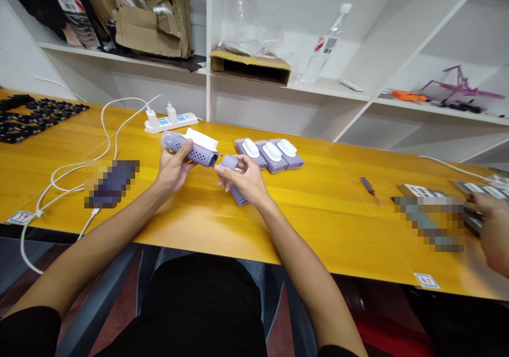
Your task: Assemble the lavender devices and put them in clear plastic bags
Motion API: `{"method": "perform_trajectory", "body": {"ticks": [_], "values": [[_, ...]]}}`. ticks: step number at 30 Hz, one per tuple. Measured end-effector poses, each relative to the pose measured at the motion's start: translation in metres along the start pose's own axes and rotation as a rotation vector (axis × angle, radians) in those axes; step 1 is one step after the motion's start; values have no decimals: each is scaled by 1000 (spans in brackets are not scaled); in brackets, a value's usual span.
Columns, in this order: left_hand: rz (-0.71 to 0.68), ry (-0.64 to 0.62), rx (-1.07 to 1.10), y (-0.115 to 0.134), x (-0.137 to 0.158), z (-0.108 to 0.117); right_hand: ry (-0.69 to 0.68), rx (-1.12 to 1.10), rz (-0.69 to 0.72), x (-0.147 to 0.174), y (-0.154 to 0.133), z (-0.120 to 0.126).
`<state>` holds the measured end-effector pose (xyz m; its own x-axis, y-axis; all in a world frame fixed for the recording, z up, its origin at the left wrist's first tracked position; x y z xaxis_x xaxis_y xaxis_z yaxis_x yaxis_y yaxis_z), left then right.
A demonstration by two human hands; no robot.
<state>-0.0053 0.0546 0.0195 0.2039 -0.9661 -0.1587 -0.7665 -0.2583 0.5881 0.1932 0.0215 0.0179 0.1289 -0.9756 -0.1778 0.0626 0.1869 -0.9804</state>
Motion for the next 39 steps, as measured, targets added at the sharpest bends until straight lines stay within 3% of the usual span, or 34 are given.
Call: {"method": "perform_trajectory", "body": {"ticks": [6,14,20,27,39], "values": [[9,13,-30,-2,11,-7,-34,-111,-33,0,11,-12],[-5,-41,-53,-2,7,-6,-46,-60,-7,0,13,-6],[-9,-4,-13,-1,9,-6,-61,-46,-5,1,11,-1],[-41,-63,-52,1,6,-6,-77,22,-70,2,10,-2],[-29,-113,-108,1,5,-6,-54,-37,-11,-1,20,-3]]}}
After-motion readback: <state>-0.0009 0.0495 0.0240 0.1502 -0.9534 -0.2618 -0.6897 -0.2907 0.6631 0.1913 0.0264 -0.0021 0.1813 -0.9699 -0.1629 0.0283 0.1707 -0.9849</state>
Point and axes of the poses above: each hand's wrist, its own x-axis away from the middle knuckle, its own z-axis out of the back of the hand, y = z × x, the point moved 4 cm from there along -x, towards the middle knuckle, and after that the axes turned 11 degrees about x, right-handed, at the moved point
